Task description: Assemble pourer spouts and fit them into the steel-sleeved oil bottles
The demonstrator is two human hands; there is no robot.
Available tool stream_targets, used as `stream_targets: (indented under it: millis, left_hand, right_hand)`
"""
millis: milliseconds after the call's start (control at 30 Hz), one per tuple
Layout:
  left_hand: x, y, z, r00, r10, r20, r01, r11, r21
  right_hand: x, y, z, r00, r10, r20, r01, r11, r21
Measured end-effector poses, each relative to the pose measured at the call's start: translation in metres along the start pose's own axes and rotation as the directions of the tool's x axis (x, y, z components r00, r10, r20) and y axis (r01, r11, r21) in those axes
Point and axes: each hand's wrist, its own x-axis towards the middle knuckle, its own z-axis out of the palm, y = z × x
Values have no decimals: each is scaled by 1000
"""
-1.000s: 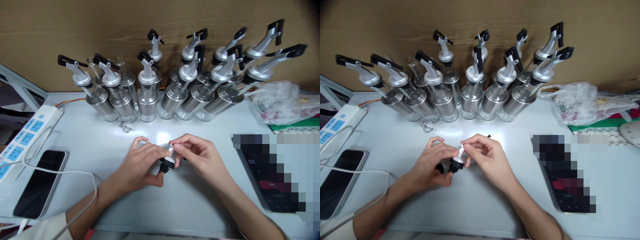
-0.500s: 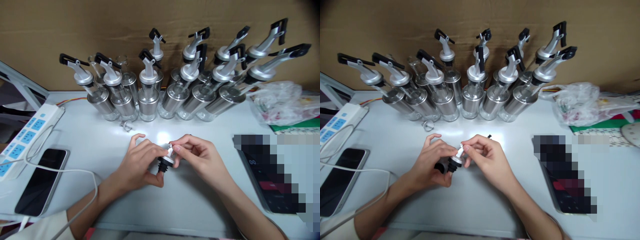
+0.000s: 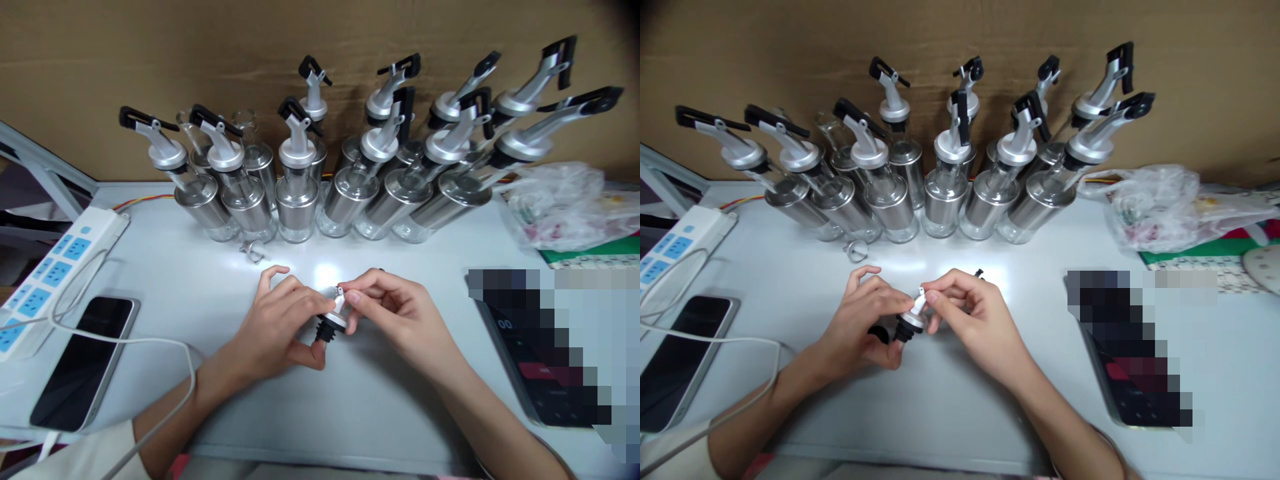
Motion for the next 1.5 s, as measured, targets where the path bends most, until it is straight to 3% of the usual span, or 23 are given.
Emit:
stream_targets:
  millis: [867, 1033, 1200, 1500]
  left_hand:
    - [-2, 0, -1, 998, -5, 58, 7, 999, -33]
    - [2, 2, -4, 998, -23, 57, 23, 1000, -2]
    - [5, 6, -11, 990, -38, 134, 48, 996, -69]
    - [4, 3, -9, 988, -25, 154, 42, 993, -108]
  right_hand:
    - [0, 1, 1, 999, 28, 23, -30, 998, 59]
    - [0, 1, 2, 1000, 20, -5, -20, 997, 70]
    - [0, 2, 3, 996, 1, -86, 4, 999, 55]
    - [0, 1, 2, 998, -12, -58, 16, 998, 62]
